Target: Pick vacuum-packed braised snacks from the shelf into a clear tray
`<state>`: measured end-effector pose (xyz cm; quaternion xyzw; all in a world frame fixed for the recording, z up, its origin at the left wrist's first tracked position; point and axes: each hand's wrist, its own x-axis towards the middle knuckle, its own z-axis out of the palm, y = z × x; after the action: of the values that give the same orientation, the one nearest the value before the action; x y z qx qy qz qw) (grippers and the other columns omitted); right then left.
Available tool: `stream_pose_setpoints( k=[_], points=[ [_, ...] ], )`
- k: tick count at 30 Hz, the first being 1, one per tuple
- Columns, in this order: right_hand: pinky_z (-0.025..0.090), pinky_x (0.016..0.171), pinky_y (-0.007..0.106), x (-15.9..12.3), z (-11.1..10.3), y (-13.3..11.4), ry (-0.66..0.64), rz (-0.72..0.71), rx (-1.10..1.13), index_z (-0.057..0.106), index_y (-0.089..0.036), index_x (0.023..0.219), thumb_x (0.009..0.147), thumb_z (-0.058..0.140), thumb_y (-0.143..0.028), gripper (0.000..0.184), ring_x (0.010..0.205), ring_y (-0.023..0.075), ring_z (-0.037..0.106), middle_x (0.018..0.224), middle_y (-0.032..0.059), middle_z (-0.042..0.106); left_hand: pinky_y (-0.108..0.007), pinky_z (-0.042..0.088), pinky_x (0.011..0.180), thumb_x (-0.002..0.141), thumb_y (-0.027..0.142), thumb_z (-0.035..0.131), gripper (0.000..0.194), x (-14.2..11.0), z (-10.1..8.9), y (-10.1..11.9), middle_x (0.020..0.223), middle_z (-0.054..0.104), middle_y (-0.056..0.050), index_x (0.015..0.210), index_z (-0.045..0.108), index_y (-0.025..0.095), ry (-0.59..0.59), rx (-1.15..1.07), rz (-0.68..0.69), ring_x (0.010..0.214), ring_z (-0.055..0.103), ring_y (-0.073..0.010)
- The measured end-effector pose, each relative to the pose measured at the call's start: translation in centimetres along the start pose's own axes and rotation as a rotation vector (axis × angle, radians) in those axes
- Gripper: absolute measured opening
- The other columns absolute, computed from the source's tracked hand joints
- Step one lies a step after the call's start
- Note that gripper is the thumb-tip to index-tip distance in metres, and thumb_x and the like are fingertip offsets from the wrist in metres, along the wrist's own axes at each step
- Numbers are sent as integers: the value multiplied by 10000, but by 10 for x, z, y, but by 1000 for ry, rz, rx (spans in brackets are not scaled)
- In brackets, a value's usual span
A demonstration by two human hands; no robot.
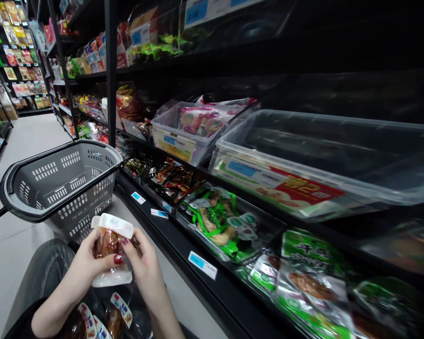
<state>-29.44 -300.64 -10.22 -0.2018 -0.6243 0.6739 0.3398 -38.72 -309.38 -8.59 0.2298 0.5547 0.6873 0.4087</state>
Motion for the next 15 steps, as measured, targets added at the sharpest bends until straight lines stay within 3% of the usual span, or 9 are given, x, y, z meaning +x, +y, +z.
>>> stream_pose_setpoints(
  k=[4, 6, 9, 12, 13, 15],
  points=[
    [463, 737, 281, -6, -8, -6, -22, -84, -55, 561, -192, 828, 839, 544, -363, 172, 774, 181, 555, 793, 18, 584, -265, 484, 741, 542, 199, 836, 542, -5, 0, 2, 930, 656, -45, 1045, 635, 172, -10, 55, 83, 852, 605, -216],
    [472, 725, 292, -11, -7, -4, 120, -124, -172, 575, -199, 893, 824, 571, -361, 176, 743, 181, 563, 798, 25, 595, -290, 484, 781, 578, 201, 814, 536, -8, 0, 3, 1001, 623, -59, 1078, 622, 190, 49, 190, 136, 926, 596, -246],
    [494, 717, 313, -22, 2, -1, 267, -151, -339, 583, -221, 1071, 797, 615, -395, 325, 758, 209, 618, 873, 55, 664, -330, 436, 914, 622, 145, 765, 327, -13, 0, 0, 1105, 565, -77, 930, 677, 208, 218, 524, 340, 1078, 546, -294],
    [519, 760, 348, -30, 13, 0, 174, -89, -362, 519, -212, 1267, 714, 703, -432, 623, 906, 284, 660, 1027, 104, 702, -348, 349, 1033, 638, 82, 725, 299, -18, 1, -7, 1231, 509, -89, 896, 722, 233, 332, 662, 550, 1211, 467, -325],
    [527, 766, 353, -30, 16, 0, 147, -59, -337, 499, -202, 1299, 702, 714, -433, 675, 940, 298, 659, 1063, 117, 698, -354, 329, 1056, 646, 66, 712, 362, -20, 2, -9, 1260, 498, -89, 961, 723, 246, 320, 666, 599, 1235, 450, -327],
    [531, 799, 352, -29, 17, -1, 122, -33, -239, 520, -195, 1284, 745, 675, -429, 608, 992, 295, 650, 1123, 126, 681, -373, 314, 1081, 664, 54, 689, 484, -23, 1, -11, 1292, 499, -94, 1100, 689, 266, 225, 687, 657, 1247, 448, -324]
  ],
)
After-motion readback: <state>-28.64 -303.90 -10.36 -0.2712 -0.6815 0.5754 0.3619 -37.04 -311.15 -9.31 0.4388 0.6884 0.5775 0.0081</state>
